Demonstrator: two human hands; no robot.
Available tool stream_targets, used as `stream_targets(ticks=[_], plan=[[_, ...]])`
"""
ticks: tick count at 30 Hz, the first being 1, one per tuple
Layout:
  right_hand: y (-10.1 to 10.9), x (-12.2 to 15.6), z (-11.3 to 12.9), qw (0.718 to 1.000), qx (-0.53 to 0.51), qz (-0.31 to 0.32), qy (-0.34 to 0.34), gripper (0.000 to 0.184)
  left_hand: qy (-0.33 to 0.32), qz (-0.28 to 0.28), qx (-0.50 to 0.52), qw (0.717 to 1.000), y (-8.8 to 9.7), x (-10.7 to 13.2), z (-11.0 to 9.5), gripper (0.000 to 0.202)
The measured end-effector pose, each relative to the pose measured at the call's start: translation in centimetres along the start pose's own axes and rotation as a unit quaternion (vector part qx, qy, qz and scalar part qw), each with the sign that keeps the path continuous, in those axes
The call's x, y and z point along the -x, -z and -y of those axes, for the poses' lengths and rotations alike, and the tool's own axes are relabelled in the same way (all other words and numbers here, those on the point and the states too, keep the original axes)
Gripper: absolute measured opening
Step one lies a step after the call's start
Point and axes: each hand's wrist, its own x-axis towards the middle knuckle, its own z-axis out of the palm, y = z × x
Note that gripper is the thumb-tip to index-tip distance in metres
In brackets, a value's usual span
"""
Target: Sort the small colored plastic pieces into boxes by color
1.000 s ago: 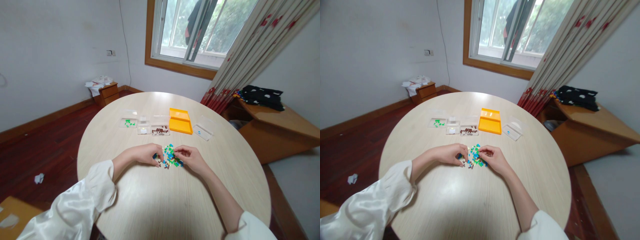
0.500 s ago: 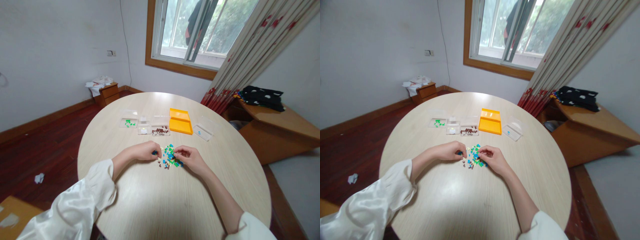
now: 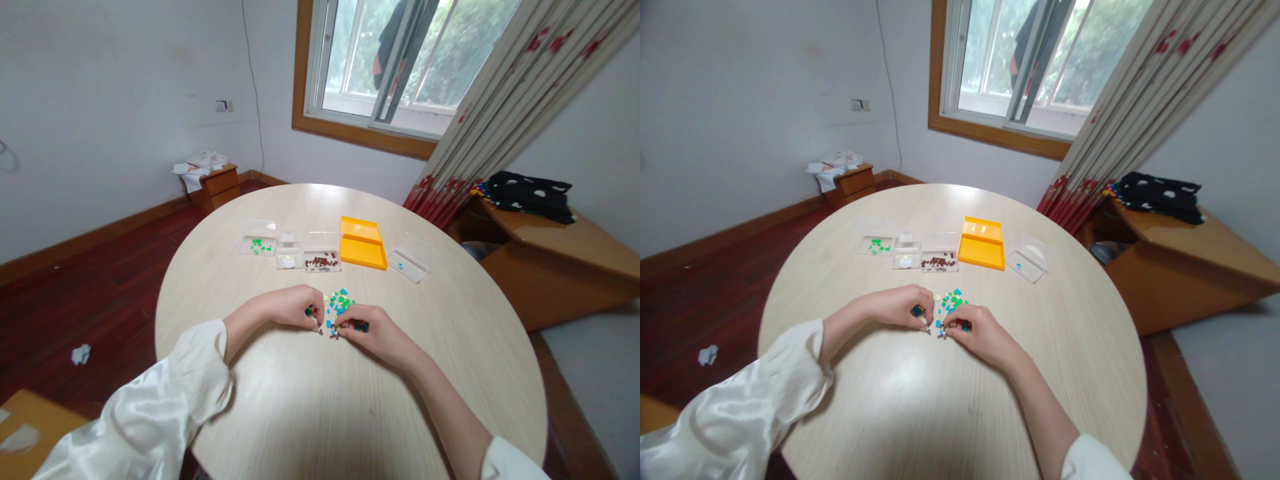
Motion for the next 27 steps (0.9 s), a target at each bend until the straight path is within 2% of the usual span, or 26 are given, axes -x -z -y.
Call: stream_targets(ticks=[7,13,21,27], plan=[[0.1,0.2,0.2,0.994,0.086,0.037,0.052,0.013,-0.005,0.0,-0.029,1.0,-0.4,-0.1,0.1,0.01],[0.1,0.5,0.4,0.99,0.122,0.042,0.06,0.013,0.012,0.006,-0.043,0.999,-0.3,-0.1,-0.3,0.011],[0.0,0.4,0.4,0.98,0.154,0.06,0.115,0.013,-0.003,0.001,0.007,1.0,-0.1,-0.1,-1.1,0.01],[0.0,0.4,0.7,0.975,0.184,0.067,0.108,0.015,-0.019,0.026,0.006,0.999,-0.7,-0.3,-1.2,0.012]])
